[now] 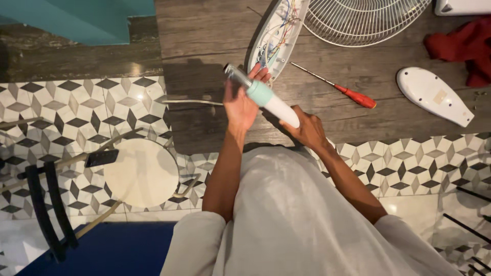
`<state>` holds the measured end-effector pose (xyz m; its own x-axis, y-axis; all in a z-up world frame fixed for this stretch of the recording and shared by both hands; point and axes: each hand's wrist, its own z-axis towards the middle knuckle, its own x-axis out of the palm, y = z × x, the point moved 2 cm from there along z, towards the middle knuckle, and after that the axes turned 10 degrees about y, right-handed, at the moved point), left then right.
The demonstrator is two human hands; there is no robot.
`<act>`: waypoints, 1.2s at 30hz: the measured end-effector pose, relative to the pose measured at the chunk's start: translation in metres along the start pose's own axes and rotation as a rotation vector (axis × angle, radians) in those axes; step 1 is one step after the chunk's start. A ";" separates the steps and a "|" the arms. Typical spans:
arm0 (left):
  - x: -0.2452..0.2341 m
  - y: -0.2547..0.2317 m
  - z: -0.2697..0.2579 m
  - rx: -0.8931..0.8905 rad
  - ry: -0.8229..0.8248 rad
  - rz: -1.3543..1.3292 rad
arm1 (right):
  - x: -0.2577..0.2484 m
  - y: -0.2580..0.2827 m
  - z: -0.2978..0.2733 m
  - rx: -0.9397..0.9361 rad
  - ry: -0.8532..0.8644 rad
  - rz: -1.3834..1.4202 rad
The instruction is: The person disassembles a white pedestal fan on a wooden table. They use a screwdriver to remove screws from the fan's base and neck, then detach the neck from the base. The person also handles the fan's power cord and internal wiring.
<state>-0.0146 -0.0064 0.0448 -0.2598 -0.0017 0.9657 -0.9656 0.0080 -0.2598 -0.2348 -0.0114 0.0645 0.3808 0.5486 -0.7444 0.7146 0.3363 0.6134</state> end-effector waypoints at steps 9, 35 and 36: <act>-0.001 -0.009 -0.037 -0.005 -0.023 0.130 | -0.023 -0.032 0.005 0.227 -0.130 0.116; -0.032 0.011 -0.003 -0.015 -0.152 0.473 | 0.001 0.004 0.015 0.076 -0.075 0.126; -0.031 0.009 -0.003 -0.010 -0.193 0.480 | 0.003 0.008 0.018 0.081 -0.067 0.120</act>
<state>-0.0157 -0.0034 0.0129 -0.6712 -0.1805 0.7190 -0.7374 0.0625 -0.6726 -0.2176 -0.0212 0.0621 0.5025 0.5280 -0.6846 0.7054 0.2075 0.6777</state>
